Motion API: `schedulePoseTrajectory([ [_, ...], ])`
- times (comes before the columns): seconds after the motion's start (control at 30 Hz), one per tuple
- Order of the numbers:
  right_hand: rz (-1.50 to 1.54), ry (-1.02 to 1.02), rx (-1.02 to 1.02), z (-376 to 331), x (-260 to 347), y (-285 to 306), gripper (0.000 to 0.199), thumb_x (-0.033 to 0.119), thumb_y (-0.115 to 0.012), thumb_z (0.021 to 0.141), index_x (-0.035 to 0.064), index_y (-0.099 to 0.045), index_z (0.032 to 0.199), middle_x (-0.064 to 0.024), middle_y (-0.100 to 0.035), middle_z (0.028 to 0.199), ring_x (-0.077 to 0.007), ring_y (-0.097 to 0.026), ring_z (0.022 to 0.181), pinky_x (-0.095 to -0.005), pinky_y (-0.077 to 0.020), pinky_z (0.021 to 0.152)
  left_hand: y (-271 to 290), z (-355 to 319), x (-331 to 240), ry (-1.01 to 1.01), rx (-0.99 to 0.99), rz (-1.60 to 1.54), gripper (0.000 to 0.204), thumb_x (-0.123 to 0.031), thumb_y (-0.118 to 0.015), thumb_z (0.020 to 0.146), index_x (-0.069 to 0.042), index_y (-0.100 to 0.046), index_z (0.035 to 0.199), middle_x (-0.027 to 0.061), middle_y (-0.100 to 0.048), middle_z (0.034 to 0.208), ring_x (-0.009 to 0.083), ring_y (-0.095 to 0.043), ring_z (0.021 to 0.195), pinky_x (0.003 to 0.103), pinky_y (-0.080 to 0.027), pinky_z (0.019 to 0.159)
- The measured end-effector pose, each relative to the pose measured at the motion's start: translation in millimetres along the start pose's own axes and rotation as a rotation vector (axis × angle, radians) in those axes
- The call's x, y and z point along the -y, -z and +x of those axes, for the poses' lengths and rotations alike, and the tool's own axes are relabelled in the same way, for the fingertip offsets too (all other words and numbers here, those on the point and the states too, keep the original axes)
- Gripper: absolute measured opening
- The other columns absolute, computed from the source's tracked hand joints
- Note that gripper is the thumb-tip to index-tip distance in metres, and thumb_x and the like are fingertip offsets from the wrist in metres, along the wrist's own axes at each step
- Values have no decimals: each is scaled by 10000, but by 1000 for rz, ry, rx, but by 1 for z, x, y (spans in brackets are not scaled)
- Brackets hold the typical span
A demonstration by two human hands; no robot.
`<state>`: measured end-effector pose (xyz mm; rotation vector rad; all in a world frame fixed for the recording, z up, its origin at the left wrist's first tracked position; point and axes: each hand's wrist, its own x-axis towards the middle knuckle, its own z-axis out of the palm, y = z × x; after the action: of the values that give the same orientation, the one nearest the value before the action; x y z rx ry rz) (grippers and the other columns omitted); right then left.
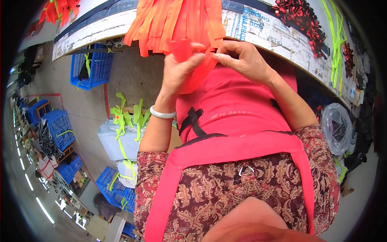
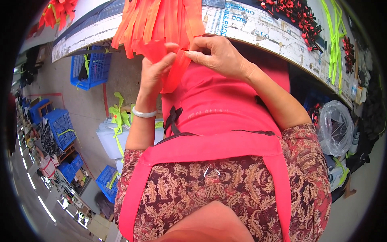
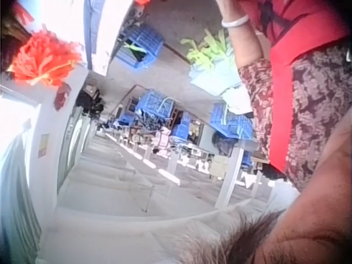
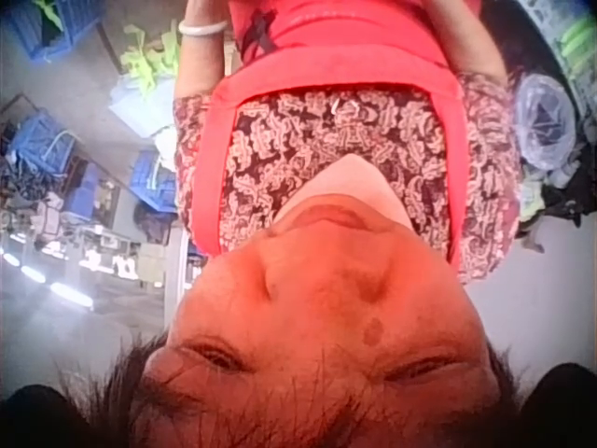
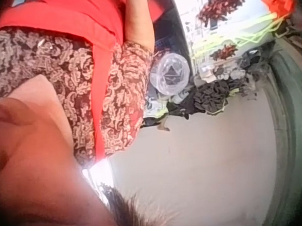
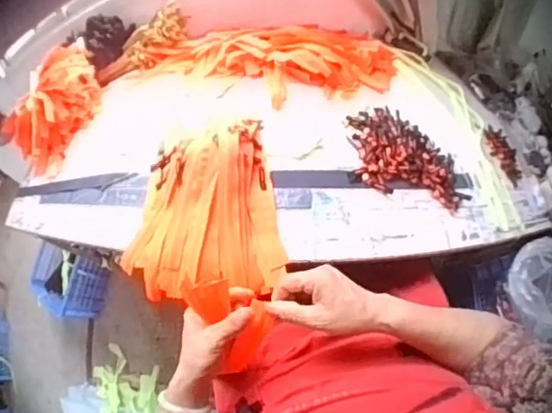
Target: Attaching small black plastic clips to the ends of orange fabric strips at a workbench.
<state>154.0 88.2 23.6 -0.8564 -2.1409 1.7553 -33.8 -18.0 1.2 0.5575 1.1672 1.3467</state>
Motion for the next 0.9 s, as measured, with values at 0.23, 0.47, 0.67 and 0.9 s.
schedulePoseTrajectory([
  [0.23,-129,191,-11,-3,1,-8,204,179,-576,930,-21,-569,890,-125,-561,679,-209,-541,607,-335,-432,584,-4,0,20,-47,46,15,126,-11,-690,841,5,-679,966,29,-675,874,97,-625,800,232,-493,713],
  [0.47,233,-182,29,-12,-13,-17,179,170,-529,906,18,-589,834,-20,-498,633,-85,-460,561,-254,-357,502,-15,-1,35,-562,39,660,103,16,-672,771,5,-626,862,102,-579,742,209,-573,643,290,-468,618],
  [0.67,888,-493,96,-14,-39,-23,180,217,-524,954,81,-564,845,57,-424,636,-23,-387,522,-195,-257,432,-34,0,34,-516,63,426,71,-39,-648,857,7,-621,904,72,-622,768,156,-616,708,269,-491,656],
  [0.9,1060,-704,20,-29,-45,-20,258,196,-480,996,-8,-547,1139,-49,-622,883,-79,-552,682,-223,-477,618,-11,0,39,-138,118,130,123,-98,-607,931,20,-633,954,19,-630,772,97,-587,727,237,-477,673],
])
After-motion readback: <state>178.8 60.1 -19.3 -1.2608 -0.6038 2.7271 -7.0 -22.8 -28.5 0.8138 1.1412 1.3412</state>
